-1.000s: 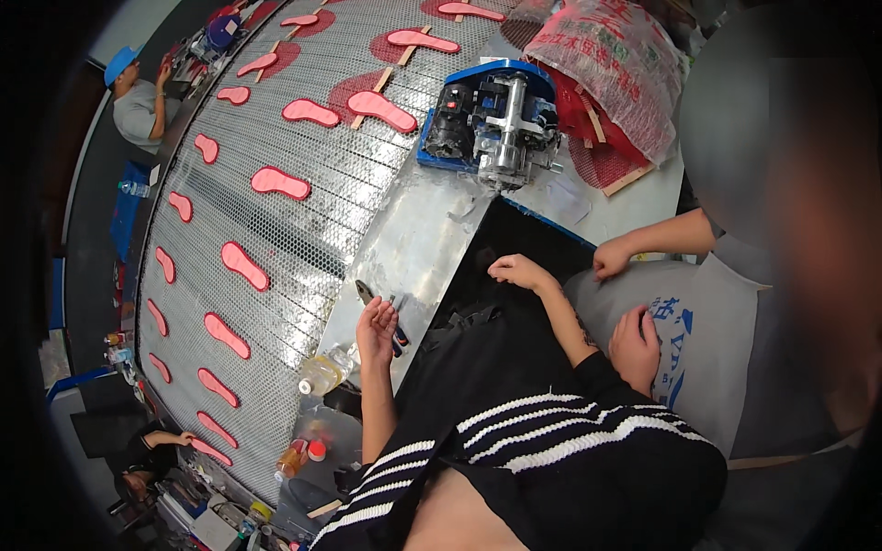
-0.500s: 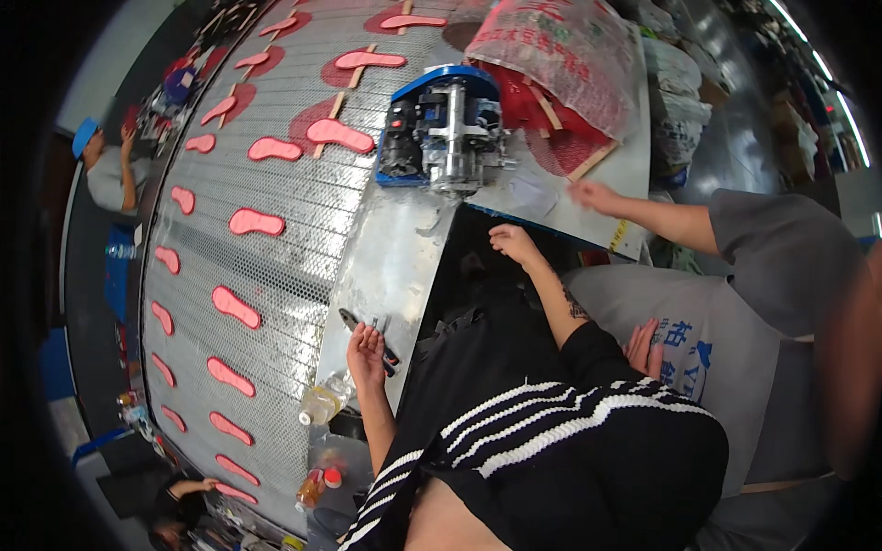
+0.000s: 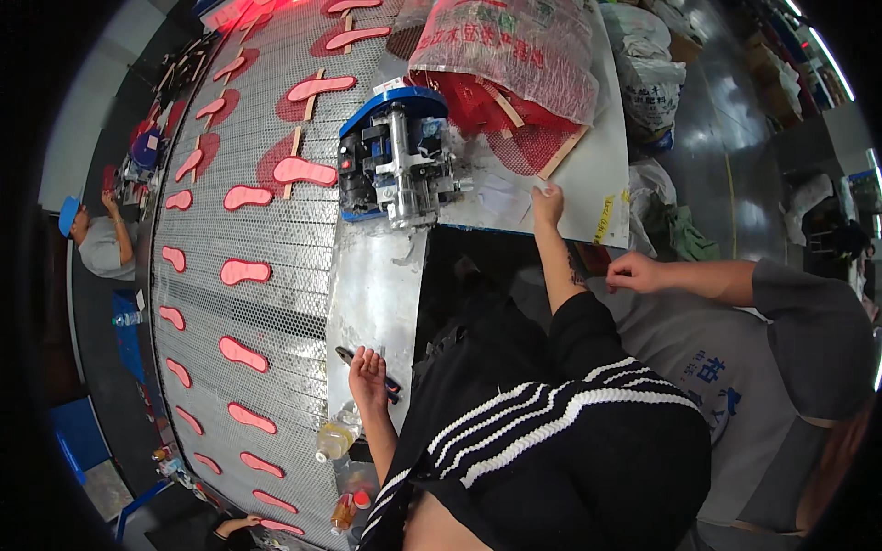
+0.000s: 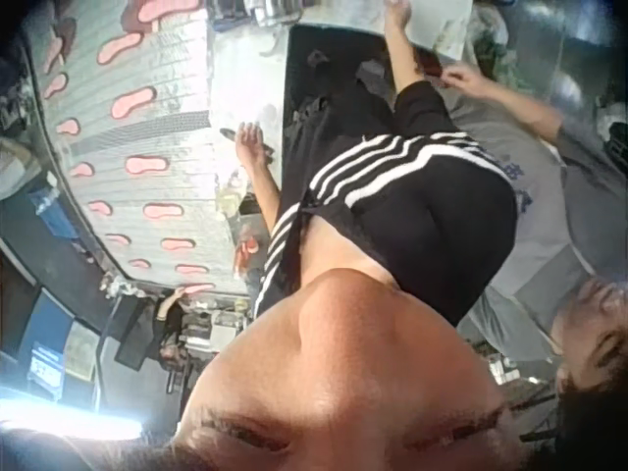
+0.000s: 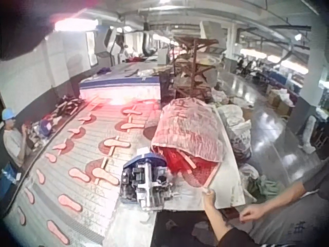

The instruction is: Attaching red mesh and wooden components to shoe soles on a conveyor belt.

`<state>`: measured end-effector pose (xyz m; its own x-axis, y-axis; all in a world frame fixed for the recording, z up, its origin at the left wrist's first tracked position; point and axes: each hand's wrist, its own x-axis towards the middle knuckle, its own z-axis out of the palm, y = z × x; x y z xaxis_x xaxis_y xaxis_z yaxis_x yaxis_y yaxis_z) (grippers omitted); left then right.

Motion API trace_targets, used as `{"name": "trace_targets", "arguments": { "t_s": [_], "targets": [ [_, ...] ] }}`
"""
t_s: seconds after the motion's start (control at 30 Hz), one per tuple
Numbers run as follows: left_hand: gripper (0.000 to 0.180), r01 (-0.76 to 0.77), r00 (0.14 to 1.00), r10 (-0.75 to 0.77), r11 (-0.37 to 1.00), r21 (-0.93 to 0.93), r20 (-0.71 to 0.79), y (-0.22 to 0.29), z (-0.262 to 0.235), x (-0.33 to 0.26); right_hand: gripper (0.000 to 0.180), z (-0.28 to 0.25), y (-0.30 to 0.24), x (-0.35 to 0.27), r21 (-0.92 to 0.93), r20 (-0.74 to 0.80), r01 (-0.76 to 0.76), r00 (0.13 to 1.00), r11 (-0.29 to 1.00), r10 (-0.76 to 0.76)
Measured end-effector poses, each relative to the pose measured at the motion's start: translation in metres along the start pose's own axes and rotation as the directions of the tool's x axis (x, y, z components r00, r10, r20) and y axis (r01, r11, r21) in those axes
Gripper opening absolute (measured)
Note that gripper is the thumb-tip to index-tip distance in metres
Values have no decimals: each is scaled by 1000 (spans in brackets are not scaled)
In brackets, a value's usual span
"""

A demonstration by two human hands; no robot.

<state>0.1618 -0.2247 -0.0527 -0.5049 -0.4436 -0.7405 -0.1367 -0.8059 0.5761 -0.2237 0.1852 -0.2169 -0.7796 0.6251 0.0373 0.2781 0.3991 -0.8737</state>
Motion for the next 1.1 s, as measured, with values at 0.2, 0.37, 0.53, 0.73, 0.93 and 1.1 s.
{"name": "trace_targets", "arguments": {
  "t_s": [0.2, 0.37, 0.53, 0.73, 0.93, 1.1],
  "targets": [
    [43, 37, 999, -34, 995, 98, -41, 6, -2, -2, 22, 17, -37, 31, -268, -162, -98, 985, 958, 55],
    [41, 21, 999, -26, 978, 209, 22, 12, 35, 6, 20, -9, -76, 45, -370, -232, -20, 970, 929, -71],
    [34, -80, 991, 32, 917, 392, 127, 21, 82, 0, 18, -85, -164, 21, -302, -69, 359, 916, 883, -396],
    [37, -436, 803, 22, 702, 562, 595, 7, 174, -6, 16, -157, -287, -41, -92, 705, 513, 639, 853, -308],
    [35, -841, 471, 119, 361, 404, 874, -6, 241, -23, 17, -132, -296, -123, 243, 896, 347, 278, 906, -347],
    [24, -488, 742, -42, 650, 582, 669, -12, 227, -11, 20, -110, -231, -121, 161, 979, -310, 166, 937, -114]
  ]
}}
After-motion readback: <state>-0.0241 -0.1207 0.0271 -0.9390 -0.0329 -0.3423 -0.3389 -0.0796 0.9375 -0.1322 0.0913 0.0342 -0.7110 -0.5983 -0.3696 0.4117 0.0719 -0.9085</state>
